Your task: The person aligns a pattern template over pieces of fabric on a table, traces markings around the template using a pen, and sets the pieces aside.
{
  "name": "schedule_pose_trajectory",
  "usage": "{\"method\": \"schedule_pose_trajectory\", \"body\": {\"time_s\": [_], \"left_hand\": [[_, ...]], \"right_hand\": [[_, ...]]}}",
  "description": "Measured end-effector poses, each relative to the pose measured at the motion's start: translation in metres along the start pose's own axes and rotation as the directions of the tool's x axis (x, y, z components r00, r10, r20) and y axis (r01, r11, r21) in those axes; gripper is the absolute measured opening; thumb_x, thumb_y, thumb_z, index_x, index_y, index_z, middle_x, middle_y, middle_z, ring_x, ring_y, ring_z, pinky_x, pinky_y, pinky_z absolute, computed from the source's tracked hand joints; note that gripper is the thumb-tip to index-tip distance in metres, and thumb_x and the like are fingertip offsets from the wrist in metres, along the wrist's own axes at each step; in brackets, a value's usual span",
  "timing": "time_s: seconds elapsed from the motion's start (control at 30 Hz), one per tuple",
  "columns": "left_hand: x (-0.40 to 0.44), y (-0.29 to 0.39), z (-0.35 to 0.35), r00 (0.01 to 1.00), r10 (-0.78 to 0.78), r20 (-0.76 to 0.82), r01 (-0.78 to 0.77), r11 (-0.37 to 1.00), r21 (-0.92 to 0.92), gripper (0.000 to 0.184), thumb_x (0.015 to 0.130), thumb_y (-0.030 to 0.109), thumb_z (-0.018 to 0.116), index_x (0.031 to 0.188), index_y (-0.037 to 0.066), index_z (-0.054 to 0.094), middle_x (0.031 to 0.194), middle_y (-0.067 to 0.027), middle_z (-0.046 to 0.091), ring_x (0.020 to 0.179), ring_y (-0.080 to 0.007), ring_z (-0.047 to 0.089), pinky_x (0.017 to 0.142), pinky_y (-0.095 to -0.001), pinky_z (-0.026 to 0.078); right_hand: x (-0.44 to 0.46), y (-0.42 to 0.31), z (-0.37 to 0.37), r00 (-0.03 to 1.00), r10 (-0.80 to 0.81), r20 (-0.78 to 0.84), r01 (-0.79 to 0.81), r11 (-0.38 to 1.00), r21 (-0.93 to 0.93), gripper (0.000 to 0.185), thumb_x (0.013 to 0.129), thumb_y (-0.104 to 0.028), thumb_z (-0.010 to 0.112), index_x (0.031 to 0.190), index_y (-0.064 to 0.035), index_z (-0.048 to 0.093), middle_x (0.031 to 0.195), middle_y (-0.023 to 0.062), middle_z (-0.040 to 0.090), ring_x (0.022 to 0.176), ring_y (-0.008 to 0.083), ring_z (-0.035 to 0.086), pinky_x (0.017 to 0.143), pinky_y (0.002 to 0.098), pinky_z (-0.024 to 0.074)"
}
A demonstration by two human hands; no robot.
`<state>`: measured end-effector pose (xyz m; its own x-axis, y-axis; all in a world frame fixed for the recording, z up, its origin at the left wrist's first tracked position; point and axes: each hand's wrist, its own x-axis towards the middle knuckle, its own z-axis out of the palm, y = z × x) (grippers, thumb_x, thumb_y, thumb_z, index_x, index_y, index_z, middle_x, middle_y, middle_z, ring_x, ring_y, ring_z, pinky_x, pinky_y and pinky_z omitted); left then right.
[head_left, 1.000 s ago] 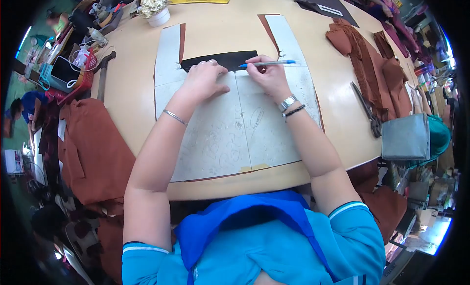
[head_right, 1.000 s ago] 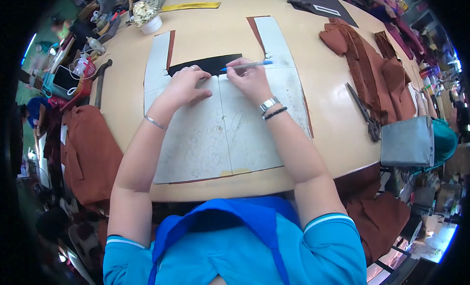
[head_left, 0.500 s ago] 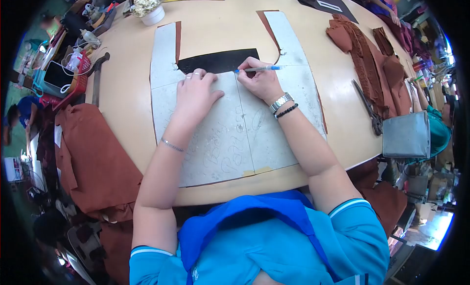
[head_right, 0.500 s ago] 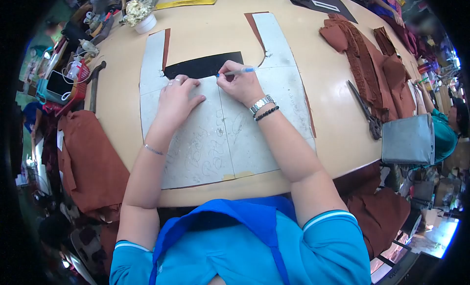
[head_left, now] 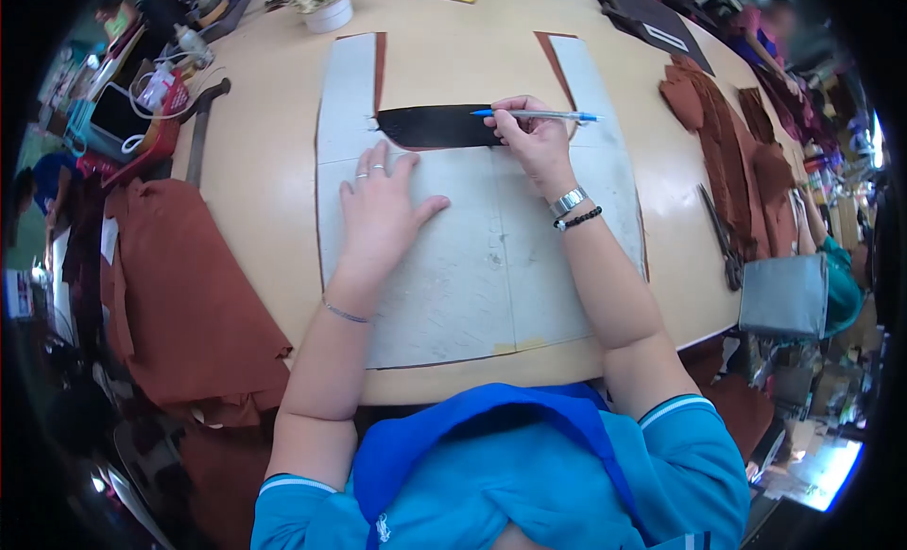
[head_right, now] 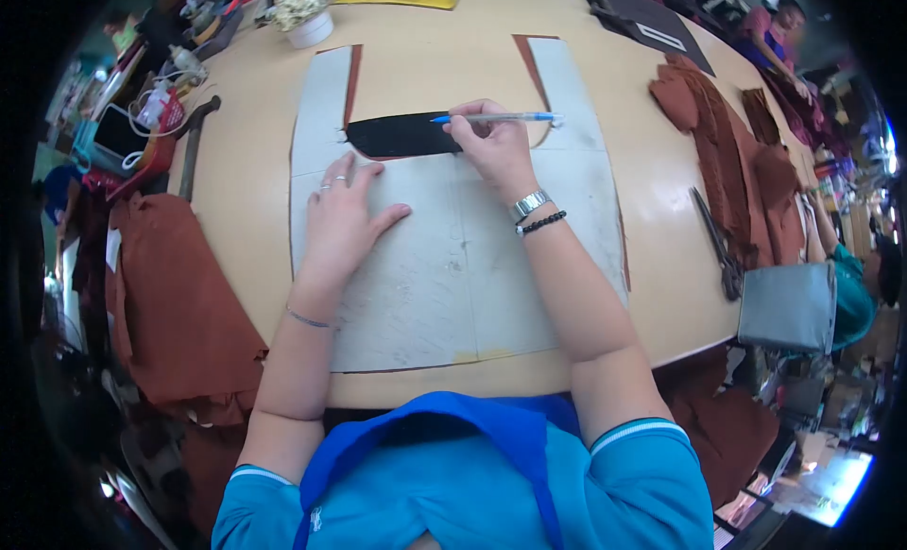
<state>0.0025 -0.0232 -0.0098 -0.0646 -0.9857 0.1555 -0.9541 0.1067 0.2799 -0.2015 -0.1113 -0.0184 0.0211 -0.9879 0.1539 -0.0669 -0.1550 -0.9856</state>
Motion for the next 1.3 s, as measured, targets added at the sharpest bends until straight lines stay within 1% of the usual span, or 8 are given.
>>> {"method": "schedule_pose_trajectory", "body": {"time_s": [0.2, 0.37, 0.87, 0.97, 1.0, 1.07, 1.13, 1.3], "left_hand": [[-0.001, -0.001, -0.004, 0.999, -0.003, 0.048, 0.002, 1.0, 0.004, 0.066, 0.076, 0.052, 0.072, 0.125, 0.012, 0.054, 0.142, -0.0206, 0.043, 0.135, -0.0349, 0.038, 0.097, -0.0587, 0.038], [0.0, -0.001, -0.002, 0.997, -0.02, 0.069, 0.018, 0.999, 0.032, 0.07, 0.077, 0.054, 0.071, 0.128, 0.011, 0.051, 0.143, -0.0197, 0.042, 0.135, -0.0357, 0.037, 0.097, -0.061, 0.037], [0.001, 0.001, -0.004, 0.994, -0.043, 0.1, 0.042, 0.999, 0.005, 0.071, 0.076, 0.051, 0.073, 0.131, 0.012, 0.049, 0.145, -0.0195, 0.039, 0.137, -0.0362, 0.035, 0.099, -0.0659, 0.034], [0.001, 0.0, -0.002, 0.995, -0.046, 0.093, 0.047, 0.999, -0.014, 0.068, 0.075, 0.05, 0.074, 0.128, 0.013, 0.053, 0.146, -0.0195, 0.038, 0.137, -0.0356, 0.034, 0.101, -0.0675, 0.032], [0.0, 0.0, -0.002, 0.995, -0.051, 0.09, 0.052, 0.998, -0.016, 0.068, 0.075, 0.05, 0.074, 0.129, 0.013, 0.053, 0.146, -0.0193, 0.038, 0.138, -0.0355, 0.034, 0.102, -0.0673, 0.031], [0.0, 0.002, -0.002, 0.994, -0.059, 0.095, 0.06, 0.998, -0.015, 0.068, 0.076, 0.051, 0.073, 0.13, 0.014, 0.052, 0.146, -0.0193, 0.038, 0.138, -0.0354, 0.033, 0.103, -0.0661, 0.031], [0.0, 0.001, -0.004, 0.992, -0.053, 0.111, 0.054, 0.998, -0.01, 0.067, 0.077, 0.052, 0.072, 0.13, 0.015, 0.052, 0.146, -0.0199, 0.038, 0.139, -0.0355, 0.031, 0.103, -0.064, 0.031], [-0.001, 0.005, -0.004, 0.994, -0.048, 0.099, 0.048, 0.999, 0.008, 0.066, 0.08, 0.05, 0.07, 0.132, 0.013, 0.051, 0.147, -0.0196, 0.038, 0.139, -0.0349, 0.031, 0.103, -0.0628, 0.032]], "right_hand": [[0.017, -0.001, 0.073, 0.963, -0.19, 0.191, 0.211, 0.973, -0.095, 0.012, 0.08, -0.012, 0.065, 0.083, -0.0007, 0.063, 0.069, 0.0045, 0.065, 0.059, 0.0068, 0.058, 0.054, 0.0253, 0.048], [0.033, 0.019, 0.103, 0.946, -0.197, 0.257, 0.248, 0.951, -0.184, 0.017, 0.079, -0.017, 0.066, 0.081, -0.0003, 0.063, 0.06, 0.0074, 0.062, 0.052, 0.011, 0.058, 0.052, 0.0265, 0.048], [0.032, 0.015, 0.1, 0.945, -0.178, 0.276, 0.257, 0.923, -0.287, 0.014, 0.079, -0.014, 0.066, 0.084, -0.001, 0.064, 0.067, 0.0096, 0.066, 0.06, 0.014, 0.063, 0.057, 0.0278, 0.0514], [0.033, 0.007, 0.083, 0.986, -0.03, 0.163, 0.016, 0.996, 0.087, 0.015, 0.084, -0.013, 0.065, 0.092, -0.0008, 0.064, 0.075, 0.0074, 0.068, 0.068, 0.0111, 0.064, 0.062, 0.0252, 0.0522], [0.035, 0.002, 0.066, 0.982, 0.053, 0.179, -0.072, 0.992, 0.101, 0.017, 0.089, -0.014, 0.064, 0.099, -0.0002, 0.063, 0.081, 0.0062, 0.068, 0.074, 0.0098, 0.065, 0.066, 0.0231, 0.0521], [0.033, 0.0, 0.028, 0.994, -0.005, 0.105, -0.013, 0.986, 0.167, 0.017, 0.09, -0.014, 0.065, 0.099, -0.0002, 0.063, 0.081, 0.006, 0.069, 0.073, 0.0087, 0.064, 0.065, 0.0215, 0.0514], [0.033, 0.006, -0.018, 0.998, -0.051, -0.047, 0.051, 0.999, -0.004, 0.016, 0.089, -0.012, 0.066, 0.099, 0.0002, 0.064, 0.08, 0.0057, 0.069, 0.071, 0.0087, 0.063, 0.063, 0.0218, 0.0511], [0.03, 0.037, -0.125, 0.96, -0.158, -0.23, 0.12, 0.978, -0.169, 0.007, 0.086, -0.008, 0.065, 0.087, -0.0017, 0.064, 0.077, 0.0015, 0.066, 0.07, 0.0052, 0.059, 0.063, 0.02, 0.0471]]}}
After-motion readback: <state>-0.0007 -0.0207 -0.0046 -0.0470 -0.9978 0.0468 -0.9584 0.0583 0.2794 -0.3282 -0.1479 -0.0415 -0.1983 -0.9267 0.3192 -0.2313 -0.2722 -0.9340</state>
